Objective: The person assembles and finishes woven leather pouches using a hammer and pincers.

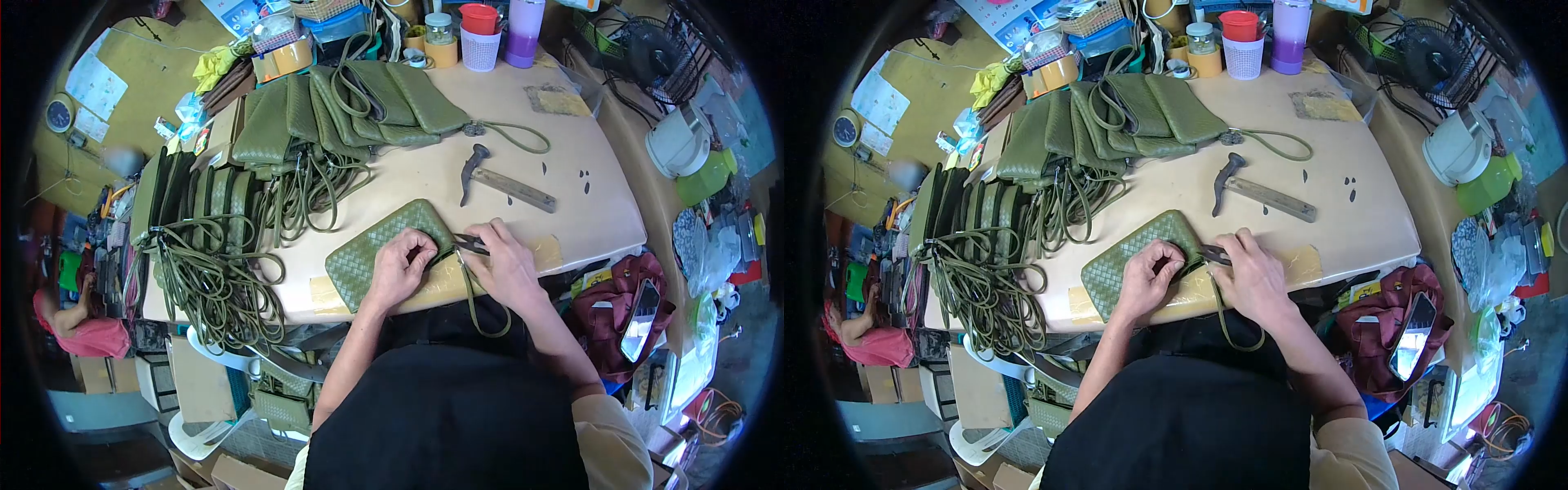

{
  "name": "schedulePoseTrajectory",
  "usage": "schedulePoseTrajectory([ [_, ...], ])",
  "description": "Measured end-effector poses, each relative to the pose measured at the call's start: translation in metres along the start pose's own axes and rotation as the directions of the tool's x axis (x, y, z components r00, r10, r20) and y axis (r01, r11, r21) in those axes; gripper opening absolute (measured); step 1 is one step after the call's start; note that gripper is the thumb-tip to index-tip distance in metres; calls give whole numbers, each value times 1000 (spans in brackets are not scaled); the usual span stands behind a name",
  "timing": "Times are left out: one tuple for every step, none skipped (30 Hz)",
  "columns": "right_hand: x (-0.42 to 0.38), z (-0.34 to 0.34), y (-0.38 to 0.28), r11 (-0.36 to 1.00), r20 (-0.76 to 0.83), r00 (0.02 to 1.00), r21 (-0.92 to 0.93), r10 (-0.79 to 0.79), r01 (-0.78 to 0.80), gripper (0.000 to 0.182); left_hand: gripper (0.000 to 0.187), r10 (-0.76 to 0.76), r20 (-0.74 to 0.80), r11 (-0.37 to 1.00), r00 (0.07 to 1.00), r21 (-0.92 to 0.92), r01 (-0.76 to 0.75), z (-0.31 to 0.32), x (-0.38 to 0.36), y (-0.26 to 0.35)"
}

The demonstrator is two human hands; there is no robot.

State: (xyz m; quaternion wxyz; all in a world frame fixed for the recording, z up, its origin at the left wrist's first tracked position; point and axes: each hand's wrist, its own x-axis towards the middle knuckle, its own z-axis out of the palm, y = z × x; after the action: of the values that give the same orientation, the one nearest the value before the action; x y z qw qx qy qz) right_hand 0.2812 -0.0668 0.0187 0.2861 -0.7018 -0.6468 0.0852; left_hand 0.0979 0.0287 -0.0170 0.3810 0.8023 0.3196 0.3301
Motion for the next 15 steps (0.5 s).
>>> schedulePoseTrajectory([
  [3, 4, -5, 993, -19, 1000, 114, 6, -4, 33, 6, 0, 1, 1000, 1000, 0, 0, 0, -1, -1],
  [6, 8, -9, 974, -37, 999, 228, 15, -7, 27, 6, -30, -3, 999, 1000, -37, 30, 1, -2, -3],
  [7, 19, -7, 974, -38, 999, 228, 19, -10, 27, 6, -60, -5, 995, 998, -75, 59, 1, -2, -3],
  [8, 35, -2, 980, -39, 999, 195, -21, 28, 24, 6, -59, -3, 996, 998, -74, 58, 1, -3, -3],
  [8, 45, 0, 984, -39, 997, 164, -60, 65, 21, 8, -152, -1, 973, 988, -173, 150, 1, -3, -3],
  [8, 46, -3, 984, -40, 997, 165, -60, 66, 21, 11, -243, 8, 934, 970, -270, 236, -1, -2, -1],
  [8, 47, -6, 980, -88, 993, 178, -77, 92, 21, 11, -241, 4, 934, 970, -270, 233, -2, 1, 1],
  [7, 46, -8, 974, -131, 987, 191, -94, 118, 20, 15, -163, 19, 969, 987, -185, 163, -5, 2, 6],
  [6, 44, -9, 974, -129, 987, 193, -97, 120, 20, 20, -84, 42, 991, 996, -98, 88, -7, 2, 8],
  [5, 41, -9, 973, -121, 991, 214, -56, 81, 20, 20, -86, 38, 991, 996, -97, 89, -7, 2, 7],
  [4, 38, -8, 971, -111, 994, 235, -14, 40, 20, 24, -36, 44, 998, 998, -52, 38, -5, 1, 4],
  [2, 37, -5, 971, -109, 994, 235, -13, 38, 20, 27, 14, 54, 1000, 998, -8, -14, -2, 0, 3],
  [1, 36, -2, 962, -16, 1000, 271, 7, -2, 19, 27, 24, 59, 1000, 998, -2, -24, -1, 0, 2],
  [1, 36, -1, 952, 77, 997, 304, 23, -46, 18, 27, 25, 61, 1000, 998, -2, -24, 1, 0, 4],
  [0, 33, -3, 952, 76, 997, 304, 24, -46, 18, 27, 28, 51, 999, 998, 19, -29, 3, 0, 6],
])
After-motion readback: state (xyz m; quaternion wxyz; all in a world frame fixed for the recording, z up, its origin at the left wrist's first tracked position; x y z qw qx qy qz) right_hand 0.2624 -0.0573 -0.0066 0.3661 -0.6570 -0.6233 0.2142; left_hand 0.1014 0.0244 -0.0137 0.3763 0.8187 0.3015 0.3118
